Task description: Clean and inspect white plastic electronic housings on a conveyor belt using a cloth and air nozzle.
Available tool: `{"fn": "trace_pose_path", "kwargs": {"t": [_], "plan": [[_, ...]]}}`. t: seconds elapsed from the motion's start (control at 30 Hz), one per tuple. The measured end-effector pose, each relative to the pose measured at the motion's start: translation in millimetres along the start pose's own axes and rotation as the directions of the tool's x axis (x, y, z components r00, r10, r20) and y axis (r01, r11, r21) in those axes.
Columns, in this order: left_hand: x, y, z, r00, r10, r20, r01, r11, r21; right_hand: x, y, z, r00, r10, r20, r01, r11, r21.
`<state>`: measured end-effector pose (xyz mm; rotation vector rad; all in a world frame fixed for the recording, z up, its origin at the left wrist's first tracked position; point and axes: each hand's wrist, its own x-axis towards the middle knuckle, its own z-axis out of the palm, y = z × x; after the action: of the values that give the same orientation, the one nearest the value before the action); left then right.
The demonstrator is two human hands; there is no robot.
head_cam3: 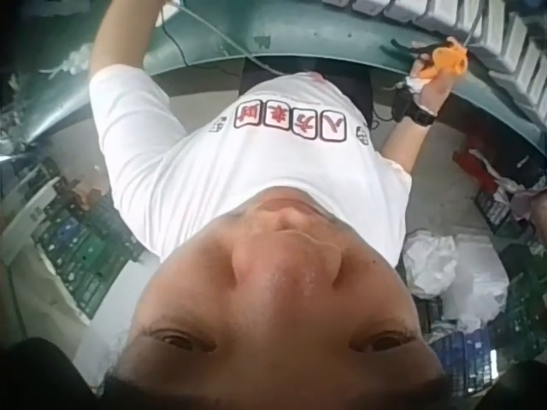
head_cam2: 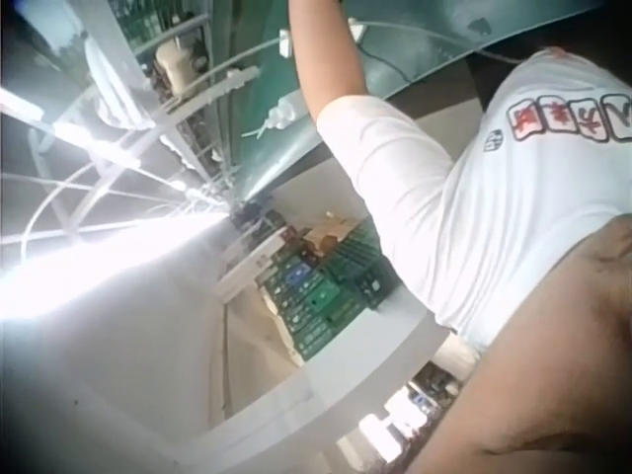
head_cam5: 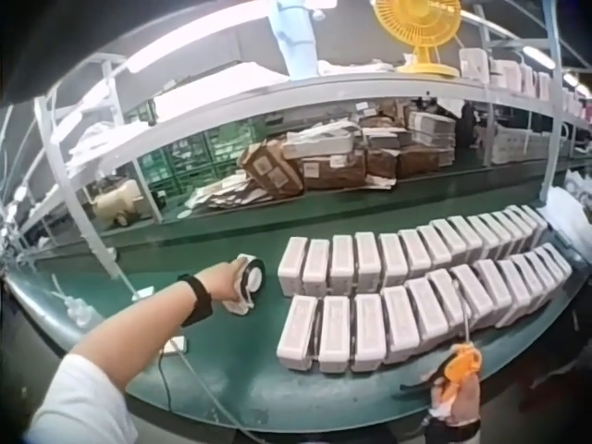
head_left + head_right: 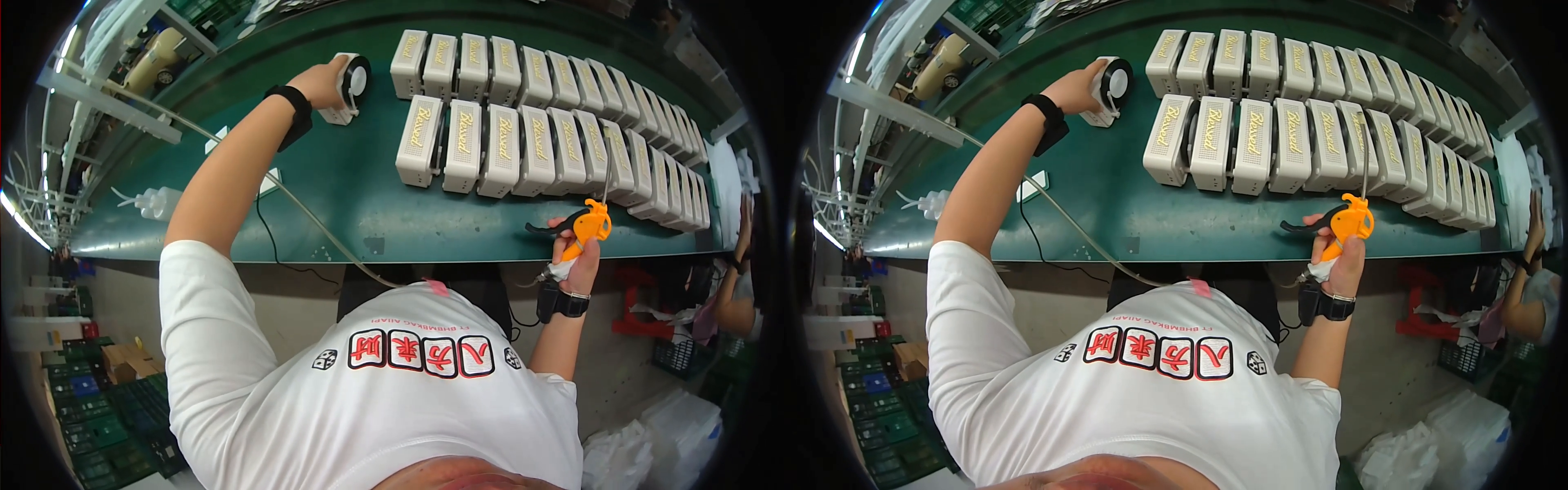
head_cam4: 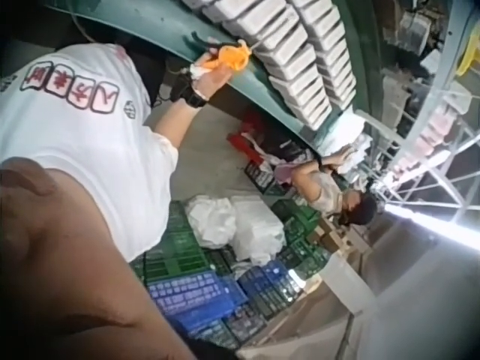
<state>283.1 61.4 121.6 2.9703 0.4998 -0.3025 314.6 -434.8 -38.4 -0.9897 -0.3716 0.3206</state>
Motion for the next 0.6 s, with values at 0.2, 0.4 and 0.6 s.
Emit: {"fn": "trace_pose_path", "kwargs": {"t": [0.2,0.4,0.6], "plan": [[51,-18,18,0.967,-0.003,-0.256,-0.045,0.983,-0.18,2,-3,1,1.0,-0.003,-0.027,0.002,1.0,-0.023],[81,-10,33,0.906,0.044,-0.421,-0.179,0.942,-0.285,2,1,10,0.998,0.009,-0.061,-0.013,0.997,-0.071],[75,9,38,0.915,0.14,-0.377,-0.303,0.857,-0.417,-1,-9,5,0.999,0.036,0.016,-0.035,0.998,-0.045]]}}
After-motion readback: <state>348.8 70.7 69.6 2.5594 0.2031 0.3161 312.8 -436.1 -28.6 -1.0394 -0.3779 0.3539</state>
